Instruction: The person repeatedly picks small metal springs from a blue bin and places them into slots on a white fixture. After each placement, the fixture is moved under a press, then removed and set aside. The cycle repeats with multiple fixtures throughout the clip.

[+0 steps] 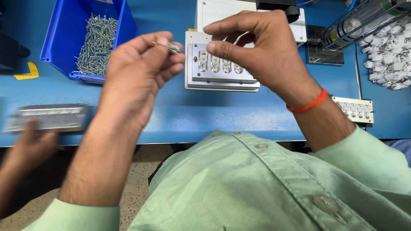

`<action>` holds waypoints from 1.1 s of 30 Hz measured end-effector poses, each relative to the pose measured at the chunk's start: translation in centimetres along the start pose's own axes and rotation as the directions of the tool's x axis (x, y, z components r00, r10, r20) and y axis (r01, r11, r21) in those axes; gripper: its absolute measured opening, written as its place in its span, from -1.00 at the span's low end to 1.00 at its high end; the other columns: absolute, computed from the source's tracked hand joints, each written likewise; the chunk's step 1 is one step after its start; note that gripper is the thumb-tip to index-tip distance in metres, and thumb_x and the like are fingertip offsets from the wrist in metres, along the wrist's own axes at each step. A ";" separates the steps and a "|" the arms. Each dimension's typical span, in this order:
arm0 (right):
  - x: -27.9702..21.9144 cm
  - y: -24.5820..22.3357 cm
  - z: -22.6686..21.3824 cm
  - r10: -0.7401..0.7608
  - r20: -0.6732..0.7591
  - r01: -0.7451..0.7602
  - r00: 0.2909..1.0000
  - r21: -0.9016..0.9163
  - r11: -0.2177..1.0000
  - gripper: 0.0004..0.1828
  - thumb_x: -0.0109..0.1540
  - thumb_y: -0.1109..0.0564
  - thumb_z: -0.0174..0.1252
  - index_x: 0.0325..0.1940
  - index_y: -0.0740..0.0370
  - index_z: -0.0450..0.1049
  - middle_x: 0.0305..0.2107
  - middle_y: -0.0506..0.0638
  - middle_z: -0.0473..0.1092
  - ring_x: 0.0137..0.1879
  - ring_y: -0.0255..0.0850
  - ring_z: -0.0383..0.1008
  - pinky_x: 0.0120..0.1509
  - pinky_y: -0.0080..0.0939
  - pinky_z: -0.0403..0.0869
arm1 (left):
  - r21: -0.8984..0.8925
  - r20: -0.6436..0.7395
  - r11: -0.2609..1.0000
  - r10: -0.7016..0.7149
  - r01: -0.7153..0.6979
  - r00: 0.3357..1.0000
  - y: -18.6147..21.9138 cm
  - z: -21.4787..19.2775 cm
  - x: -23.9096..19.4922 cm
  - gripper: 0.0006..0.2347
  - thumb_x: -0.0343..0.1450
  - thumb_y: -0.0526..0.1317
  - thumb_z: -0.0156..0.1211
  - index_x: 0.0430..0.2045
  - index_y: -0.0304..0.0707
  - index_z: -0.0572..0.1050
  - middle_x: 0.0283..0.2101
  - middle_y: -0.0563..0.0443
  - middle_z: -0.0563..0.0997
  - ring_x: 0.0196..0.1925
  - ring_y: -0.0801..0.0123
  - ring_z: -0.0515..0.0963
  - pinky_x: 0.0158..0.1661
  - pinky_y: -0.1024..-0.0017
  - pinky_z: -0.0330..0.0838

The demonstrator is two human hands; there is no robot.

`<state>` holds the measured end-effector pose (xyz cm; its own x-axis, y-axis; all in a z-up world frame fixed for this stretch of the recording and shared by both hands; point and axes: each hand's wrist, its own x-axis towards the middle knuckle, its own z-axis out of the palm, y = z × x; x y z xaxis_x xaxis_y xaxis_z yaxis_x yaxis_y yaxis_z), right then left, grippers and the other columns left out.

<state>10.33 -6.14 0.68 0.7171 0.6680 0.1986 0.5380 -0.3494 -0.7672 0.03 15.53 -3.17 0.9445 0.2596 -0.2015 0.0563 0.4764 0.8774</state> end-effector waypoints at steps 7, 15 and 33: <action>-0.9 -2.5 -0.5 -0.193 0.089 0.192 0.977 0.026 0.981 -0.64 0.28 0.03 0.46 0.13 0.09 0.62 -0.19 -0.09 0.55 -0.09 -0.39 0.55 -0.06 -0.38 0.52 | 0.231 0.232 0.964 0.076 -0.131 0.970 0.3 3.0 -0.6 -0.80 0.53 -0.33 0.12 0.00 -0.41 0.40 -0.31 -0.02 0.65 -0.29 0.48 0.64 -0.20 0.52 0.62; -2.0 -2.3 -1.5 -0.292 0.041 0.295 0.955 -0.185 0.937 -0.67 0.27 0.05 0.50 0.09 0.11 0.65 -0.26 -0.05 0.53 -0.19 -0.35 0.49 -0.10 -0.35 0.49 | 0.317 0.232 0.949 -0.087 0.009 0.969 2.2 4.4 -0.9 -0.81 0.43 -0.36 0.23 -0.11 -0.41 0.50 -0.29 -0.05 0.71 -0.27 0.49 0.69 -0.20 0.55 0.64; -1.0 1.7 0.7 0.396 0.362 -0.474 0.844 0.849 0.235 -0.87 0.30 0.12 0.31 -0.17 0.23 0.59 -0.39 -0.13 0.49 -0.28 -0.39 0.43 -0.19 -0.31 0.45 | 0.663 0.452 0.185 0.674 -0.725 0.584 0.6 5.7 -3.1 -0.86 0.44 -0.53 0.24 -0.29 -0.27 0.56 -0.24 0.06 0.68 -0.14 0.33 0.65 -0.12 0.41 0.50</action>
<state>10.23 -6.91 -1.27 0.6578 0.6635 -0.3565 -0.5895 0.1590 -0.7920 -1.03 10.19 0.50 0.7361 0.0935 0.6703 -0.4602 -0.6571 0.5970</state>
